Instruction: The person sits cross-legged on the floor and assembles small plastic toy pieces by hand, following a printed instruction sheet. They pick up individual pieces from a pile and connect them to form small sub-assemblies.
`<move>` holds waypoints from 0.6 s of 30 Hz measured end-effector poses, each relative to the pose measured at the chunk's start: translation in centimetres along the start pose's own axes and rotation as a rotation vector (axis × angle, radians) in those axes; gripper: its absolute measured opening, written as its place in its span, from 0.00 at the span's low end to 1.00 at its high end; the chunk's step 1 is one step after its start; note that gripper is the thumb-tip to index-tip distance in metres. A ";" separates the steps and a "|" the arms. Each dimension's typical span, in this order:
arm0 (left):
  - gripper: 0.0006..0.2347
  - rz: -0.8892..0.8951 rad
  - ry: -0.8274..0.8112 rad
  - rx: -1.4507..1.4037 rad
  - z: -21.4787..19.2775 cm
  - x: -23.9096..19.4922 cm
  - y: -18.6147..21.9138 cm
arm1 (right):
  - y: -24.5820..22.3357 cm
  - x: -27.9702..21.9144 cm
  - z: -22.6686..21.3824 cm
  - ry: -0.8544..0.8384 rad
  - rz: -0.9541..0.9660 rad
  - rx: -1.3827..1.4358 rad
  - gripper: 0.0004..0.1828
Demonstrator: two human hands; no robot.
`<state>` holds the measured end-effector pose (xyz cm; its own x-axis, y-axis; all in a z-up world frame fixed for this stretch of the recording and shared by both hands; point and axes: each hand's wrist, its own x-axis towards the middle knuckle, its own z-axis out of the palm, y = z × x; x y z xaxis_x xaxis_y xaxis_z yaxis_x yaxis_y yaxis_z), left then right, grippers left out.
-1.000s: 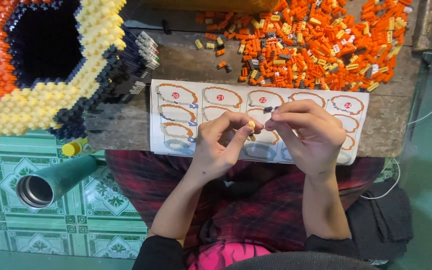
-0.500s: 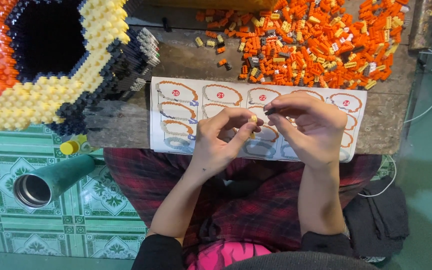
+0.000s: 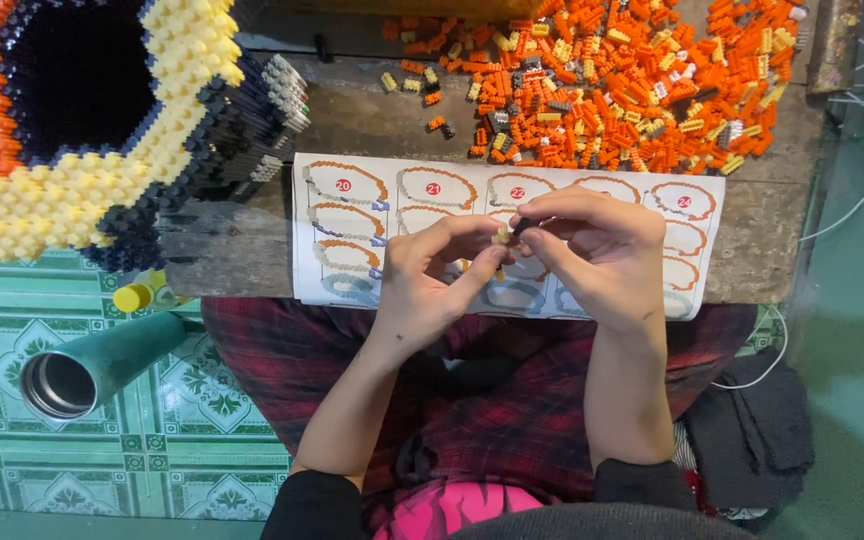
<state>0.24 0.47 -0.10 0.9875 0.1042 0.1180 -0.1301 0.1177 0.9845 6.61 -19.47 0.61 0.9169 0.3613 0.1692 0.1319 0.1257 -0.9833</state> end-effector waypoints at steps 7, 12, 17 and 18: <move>0.09 0.010 0.002 0.051 -0.1 0.0 -0.4 | 0.2 0.0 -0.3 -0.021 0.033 0.018 0.10; 0.08 0.023 0.016 0.073 -0.2 0.0 -0.4 | 0.0 0.2 -0.2 -0.040 0.040 -0.009 0.09; 0.08 0.027 0.002 0.079 -0.3 0.0 -0.4 | 0.2 0.1 -0.6 -0.053 0.069 0.001 0.10; 0.08 0.027 -0.003 0.087 -0.4 0.0 -0.4 | 0.2 0.1 -0.7 -0.070 0.091 -0.002 0.10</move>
<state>0.26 0.80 -0.59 0.9841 0.1031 0.1448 -0.1485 0.0289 0.9885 7.02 -20.08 0.43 0.8968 0.4345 0.0831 0.0496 0.0878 -0.9949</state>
